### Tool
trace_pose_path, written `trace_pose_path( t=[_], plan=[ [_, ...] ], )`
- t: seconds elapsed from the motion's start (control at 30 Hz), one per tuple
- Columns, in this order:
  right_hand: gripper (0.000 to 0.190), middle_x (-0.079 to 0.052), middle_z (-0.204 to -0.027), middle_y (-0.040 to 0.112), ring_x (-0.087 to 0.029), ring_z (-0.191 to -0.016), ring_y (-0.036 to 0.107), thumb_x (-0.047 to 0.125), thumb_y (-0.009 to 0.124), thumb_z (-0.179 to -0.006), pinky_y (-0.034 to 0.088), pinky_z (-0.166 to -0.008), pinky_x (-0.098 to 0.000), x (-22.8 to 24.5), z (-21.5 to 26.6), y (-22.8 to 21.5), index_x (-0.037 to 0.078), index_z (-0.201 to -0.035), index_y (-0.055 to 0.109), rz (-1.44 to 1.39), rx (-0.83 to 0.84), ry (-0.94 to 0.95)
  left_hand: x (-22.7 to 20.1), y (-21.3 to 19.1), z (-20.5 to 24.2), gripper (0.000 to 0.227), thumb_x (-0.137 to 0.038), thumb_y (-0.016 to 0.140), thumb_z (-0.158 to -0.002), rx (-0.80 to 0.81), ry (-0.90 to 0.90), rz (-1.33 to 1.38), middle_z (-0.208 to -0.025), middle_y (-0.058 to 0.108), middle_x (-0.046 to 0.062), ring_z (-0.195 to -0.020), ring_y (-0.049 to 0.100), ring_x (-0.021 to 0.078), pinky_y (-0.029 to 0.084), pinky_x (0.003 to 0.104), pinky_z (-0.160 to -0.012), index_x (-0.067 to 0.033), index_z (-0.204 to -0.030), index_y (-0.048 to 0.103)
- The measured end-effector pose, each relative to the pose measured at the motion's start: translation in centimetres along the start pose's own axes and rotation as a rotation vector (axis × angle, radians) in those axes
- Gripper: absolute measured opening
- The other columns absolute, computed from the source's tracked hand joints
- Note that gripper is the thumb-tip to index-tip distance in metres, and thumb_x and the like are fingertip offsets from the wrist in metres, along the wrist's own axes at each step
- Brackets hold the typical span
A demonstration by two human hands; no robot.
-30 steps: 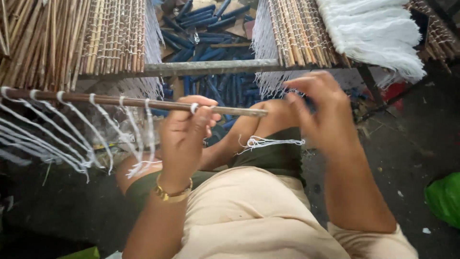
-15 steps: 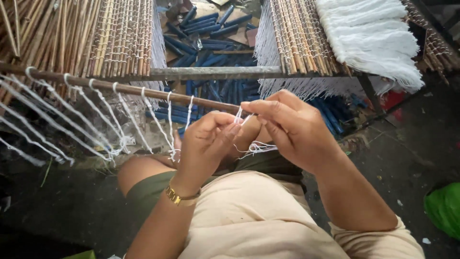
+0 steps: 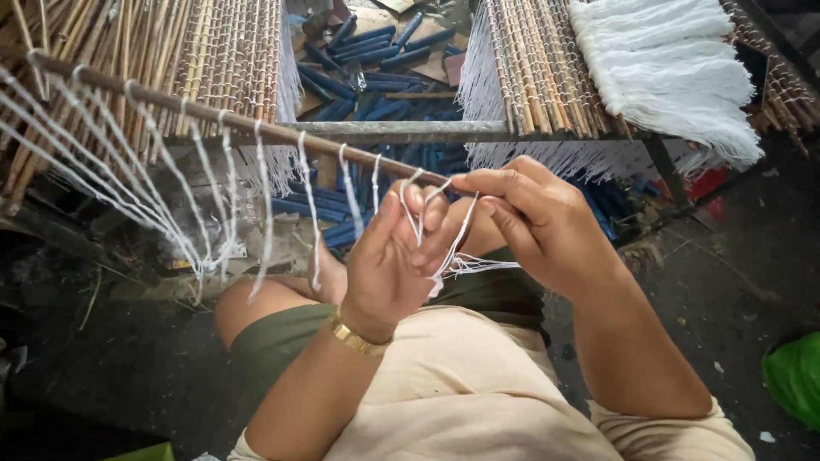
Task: Tying white cotton fringe or string onto wooden sticks to create a decorative or functional item.
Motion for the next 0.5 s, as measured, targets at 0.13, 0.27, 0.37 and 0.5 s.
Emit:
trace_pose_path(
  t=[0.13,0.27,0.37,0.5],
  plan=[
    [0.041,-0.005,-0.086,0.050,-0.022,-0.086,0.049,-0.001,0.049,-0.108,0.044,-0.077,-0.0333,-1.1,0.1,-0.6,0.015,-0.143,0.061,-0.001,0.016,0.006,0.4,-2.8,-0.4,0.021,-0.029,0.042,-0.113,-0.135,0.004,-0.106,-0.092,0.050,0.003,-0.059,0.035,0.0071,0.029,0.016,-0.050,-0.0153,-0.109,0.058],
    [0.042,-0.011,-0.099,0.059,-0.023,-0.085,0.058,-0.008,0.053,-0.105,0.047,-0.076,-0.0347,-1.5,-2.3,-3.6,0.011,-0.139,0.067,0.113,-0.024,0.028,1.0,-9.4,0.8,0.037,-0.043,0.053,-0.103,-0.276,-0.036,-0.192,-0.065,0.036,-0.004,-0.050,0.031,0.0058,0.026,0.017,-0.045,-0.0164,-0.078,0.050],
    [0.030,-0.018,-0.104,0.066,-0.030,-0.088,0.061,-0.001,0.052,-0.111,0.046,-0.075,-0.0412,-3.3,-5.1,-6.5,0.001,-0.135,0.069,0.255,-0.084,0.047,1.4,-16.3,4.0,0.043,-0.048,0.056,-0.100,-0.464,-0.106,-0.279,-0.061,0.037,-0.007,-0.050,0.036,0.0056,0.027,0.017,-0.042,-0.0175,-0.071,0.049],
    [0.021,-0.022,-0.098,0.067,-0.036,-0.088,0.064,0.018,0.068,-0.119,0.044,-0.066,-0.0505,-11.2,-8.2,-9.3,-0.001,-0.112,0.065,0.460,-0.168,0.238,0.5,-23.4,9.4,0.040,-0.052,0.057,-0.100,-0.661,-0.217,-0.422,-0.065,0.046,-0.006,-0.056,0.045,0.0057,0.032,0.018,-0.047,-0.0181,-0.078,0.054]
  ],
)
Point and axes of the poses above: each hand's wrist, its own z-axis away from the middle knuckle, its own y-axis out of the palm, x = y × z, the point moved 7 cm from there along -z, towards the middle knuckle
